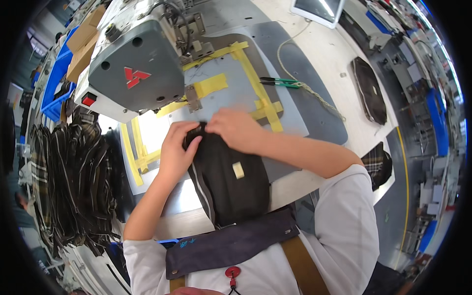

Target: The person operates an industrial sewing machine to stitch the edges of dark fabric pouches. They align the pouch under the needle, sew short segments, and use scissors to trim threads. The person handles multiple pouches, moving finished items aside and picking up new ones from a stack.

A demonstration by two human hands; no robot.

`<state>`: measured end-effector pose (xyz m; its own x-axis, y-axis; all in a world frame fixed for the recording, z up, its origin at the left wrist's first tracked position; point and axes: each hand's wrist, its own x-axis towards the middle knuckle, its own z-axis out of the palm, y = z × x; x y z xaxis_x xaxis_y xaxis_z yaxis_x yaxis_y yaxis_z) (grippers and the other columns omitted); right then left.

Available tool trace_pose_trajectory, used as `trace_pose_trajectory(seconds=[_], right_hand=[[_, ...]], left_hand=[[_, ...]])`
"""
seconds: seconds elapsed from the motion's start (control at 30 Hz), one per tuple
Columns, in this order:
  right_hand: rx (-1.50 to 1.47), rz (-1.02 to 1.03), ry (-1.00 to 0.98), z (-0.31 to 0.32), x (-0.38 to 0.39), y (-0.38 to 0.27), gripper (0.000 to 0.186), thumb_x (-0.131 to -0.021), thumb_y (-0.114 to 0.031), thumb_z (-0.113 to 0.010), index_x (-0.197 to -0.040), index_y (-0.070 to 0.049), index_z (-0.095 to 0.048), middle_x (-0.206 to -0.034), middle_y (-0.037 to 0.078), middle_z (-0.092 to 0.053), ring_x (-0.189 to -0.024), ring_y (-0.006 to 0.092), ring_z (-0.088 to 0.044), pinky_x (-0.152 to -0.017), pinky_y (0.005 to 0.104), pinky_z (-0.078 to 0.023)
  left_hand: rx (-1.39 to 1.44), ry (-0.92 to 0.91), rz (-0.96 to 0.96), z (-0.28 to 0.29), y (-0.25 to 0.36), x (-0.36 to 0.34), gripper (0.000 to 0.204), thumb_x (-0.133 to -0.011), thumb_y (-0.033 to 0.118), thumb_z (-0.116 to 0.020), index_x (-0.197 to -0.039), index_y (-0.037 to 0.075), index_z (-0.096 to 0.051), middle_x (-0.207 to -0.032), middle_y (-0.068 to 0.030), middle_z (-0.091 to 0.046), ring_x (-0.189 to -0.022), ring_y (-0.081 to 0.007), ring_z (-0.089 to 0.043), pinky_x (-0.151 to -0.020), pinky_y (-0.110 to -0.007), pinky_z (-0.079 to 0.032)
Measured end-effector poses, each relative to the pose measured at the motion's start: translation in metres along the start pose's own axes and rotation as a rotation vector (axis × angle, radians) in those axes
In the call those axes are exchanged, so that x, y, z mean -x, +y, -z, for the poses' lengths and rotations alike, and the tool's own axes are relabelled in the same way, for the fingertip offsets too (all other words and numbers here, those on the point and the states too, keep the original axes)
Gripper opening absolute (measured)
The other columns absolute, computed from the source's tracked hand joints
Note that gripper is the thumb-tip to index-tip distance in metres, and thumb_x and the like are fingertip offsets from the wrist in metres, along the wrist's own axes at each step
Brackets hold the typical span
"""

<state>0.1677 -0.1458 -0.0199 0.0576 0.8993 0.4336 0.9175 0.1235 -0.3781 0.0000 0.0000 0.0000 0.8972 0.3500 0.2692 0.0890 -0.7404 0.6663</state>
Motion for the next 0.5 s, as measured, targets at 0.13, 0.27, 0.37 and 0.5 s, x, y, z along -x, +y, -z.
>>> trace_pose_trajectory(seconds=[0.13,0.27,0.37,0.5], right_hand=[[-0.198,0.078,-0.034,-0.001,0.038,-0.044,0.024,-0.076,-0.005,-0.064,-0.099,-0.010,-0.069,-0.095,0.005,-0.065,-0.094,0.0236,-0.061,-0.079,0.0360,-0.053],[-0.003,-0.114,0.022,0.032,0.042,-0.017,0.024,-0.078,-0.009,-0.066,-0.103,-0.010,-0.068,-0.104,0.006,-0.064,-0.097,0.0254,-0.061,-0.081,0.0388,-0.052],[0.353,-0.339,0.281,0.069,0.041,0.052,0.028,-0.083,-0.009,-0.065,-0.110,-0.007,-0.064,-0.115,0.009,-0.061,-0.105,0.0288,-0.059,-0.088,0.0408,-0.049],[0.531,-0.462,0.157,0.083,0.062,0.096,0.020,-0.088,-0.009,-0.056,-0.106,-0.003,-0.062,-0.102,0.008,-0.061,-0.098,0.0275,-0.060,-0.083,0.0393,-0.050]], left_hand=[[0.301,-0.280,0.394,0.014,0.017,0.020,0.028,-0.083,0.004,-0.072,-0.109,0.000,-0.064,-0.097,-0.0036,-0.064,-0.078,-0.0078,-0.056,-0.072,-0.023,-0.049],[0.325,-0.450,0.426,0.029,0.021,0.024,0.031,-0.082,0.008,-0.072,-0.111,0.000,-0.065,-0.089,-0.0037,-0.064,-0.074,-0.0103,-0.055,-0.069,-0.025,-0.048],[0.321,-0.481,0.379,0.038,0.018,0.019,0.031,-0.083,0.008,-0.071,-0.112,0.001,-0.066,-0.089,-0.0047,-0.065,-0.077,-0.0117,-0.056,-0.072,-0.026,-0.049],[0.430,-0.471,0.351,0.031,0.008,0.017,0.028,-0.085,0.003,-0.069,-0.112,-0.001,-0.065,-0.091,-0.0025,-0.065,-0.077,-0.0081,-0.056,-0.073,-0.023,-0.048]])
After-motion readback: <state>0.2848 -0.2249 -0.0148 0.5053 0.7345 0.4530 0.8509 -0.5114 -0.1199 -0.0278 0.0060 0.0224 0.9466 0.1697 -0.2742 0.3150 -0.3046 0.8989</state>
